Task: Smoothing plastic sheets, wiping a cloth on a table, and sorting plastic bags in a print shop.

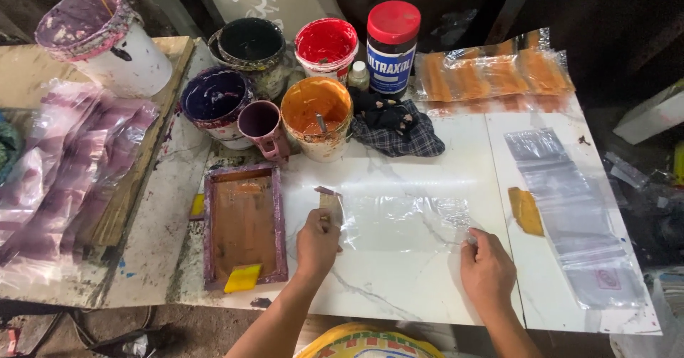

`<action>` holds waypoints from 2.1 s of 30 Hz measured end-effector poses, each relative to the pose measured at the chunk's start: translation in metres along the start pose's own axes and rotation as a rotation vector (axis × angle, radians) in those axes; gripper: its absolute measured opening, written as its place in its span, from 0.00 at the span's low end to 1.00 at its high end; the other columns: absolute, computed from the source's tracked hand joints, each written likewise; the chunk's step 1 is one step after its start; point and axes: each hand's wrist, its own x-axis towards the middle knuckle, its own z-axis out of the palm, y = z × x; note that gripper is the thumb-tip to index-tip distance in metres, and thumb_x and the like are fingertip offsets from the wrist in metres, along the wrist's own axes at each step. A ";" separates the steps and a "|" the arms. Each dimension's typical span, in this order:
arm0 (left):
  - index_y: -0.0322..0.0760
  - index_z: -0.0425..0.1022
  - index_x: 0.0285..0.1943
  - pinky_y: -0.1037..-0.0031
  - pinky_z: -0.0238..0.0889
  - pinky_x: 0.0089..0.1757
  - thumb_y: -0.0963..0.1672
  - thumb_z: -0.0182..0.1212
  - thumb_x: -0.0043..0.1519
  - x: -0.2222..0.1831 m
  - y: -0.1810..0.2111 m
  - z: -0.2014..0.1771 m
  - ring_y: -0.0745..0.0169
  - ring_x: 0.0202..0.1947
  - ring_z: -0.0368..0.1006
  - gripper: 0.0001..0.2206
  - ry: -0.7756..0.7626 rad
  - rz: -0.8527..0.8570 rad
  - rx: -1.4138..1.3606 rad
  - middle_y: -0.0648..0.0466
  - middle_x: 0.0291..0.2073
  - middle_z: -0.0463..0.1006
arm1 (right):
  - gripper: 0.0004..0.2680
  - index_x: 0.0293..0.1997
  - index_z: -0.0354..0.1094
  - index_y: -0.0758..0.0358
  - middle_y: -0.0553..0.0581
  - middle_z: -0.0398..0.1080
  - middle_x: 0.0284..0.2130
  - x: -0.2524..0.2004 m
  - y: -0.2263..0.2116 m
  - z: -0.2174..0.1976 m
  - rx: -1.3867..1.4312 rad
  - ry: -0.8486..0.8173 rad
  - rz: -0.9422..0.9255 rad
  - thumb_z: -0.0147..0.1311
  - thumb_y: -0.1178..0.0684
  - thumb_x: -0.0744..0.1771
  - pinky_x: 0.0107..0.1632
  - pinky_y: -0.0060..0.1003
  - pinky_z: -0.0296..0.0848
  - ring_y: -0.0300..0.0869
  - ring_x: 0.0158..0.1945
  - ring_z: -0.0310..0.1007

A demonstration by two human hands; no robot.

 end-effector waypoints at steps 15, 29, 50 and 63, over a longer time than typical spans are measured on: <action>0.43 0.71 0.63 0.70 0.77 0.36 0.46 0.55 0.65 -0.004 0.012 -0.007 0.56 0.33 0.78 0.17 -0.034 -0.063 -0.065 0.53 0.43 0.79 | 0.11 0.55 0.75 0.56 0.50 0.70 0.39 0.005 -0.008 -0.007 0.102 0.154 -0.056 0.59 0.53 0.67 0.40 0.43 0.73 0.44 0.40 0.74; 0.38 0.72 0.65 0.73 0.58 0.28 0.41 0.47 0.66 0.006 0.002 -0.005 0.65 0.22 0.63 0.18 -0.058 0.010 -0.235 0.54 0.21 0.72 | 0.07 0.44 0.75 0.54 0.48 0.68 0.57 0.028 -0.018 0.004 -0.092 -0.021 0.005 0.60 0.49 0.64 0.53 0.56 0.64 0.51 0.63 0.65; 0.36 0.73 0.60 0.74 0.56 0.26 0.38 0.57 0.61 0.018 -0.012 0.013 0.64 0.23 0.63 0.16 -0.102 0.002 -0.405 0.54 0.25 0.70 | 0.10 0.58 0.67 0.62 0.56 0.68 0.40 0.033 -0.068 -0.055 0.743 -0.049 0.442 0.52 0.61 0.70 0.48 0.36 0.77 0.44 0.38 0.76; 0.44 0.67 0.55 0.67 0.67 0.43 0.39 0.42 0.66 0.038 -0.043 0.024 0.49 0.40 0.75 0.12 -0.438 -0.104 -1.175 0.37 0.50 0.79 | 0.12 0.58 0.66 0.63 0.55 0.71 0.46 0.033 -0.017 -0.028 1.127 0.129 0.383 0.52 0.66 0.68 0.42 0.29 0.73 0.41 0.39 0.73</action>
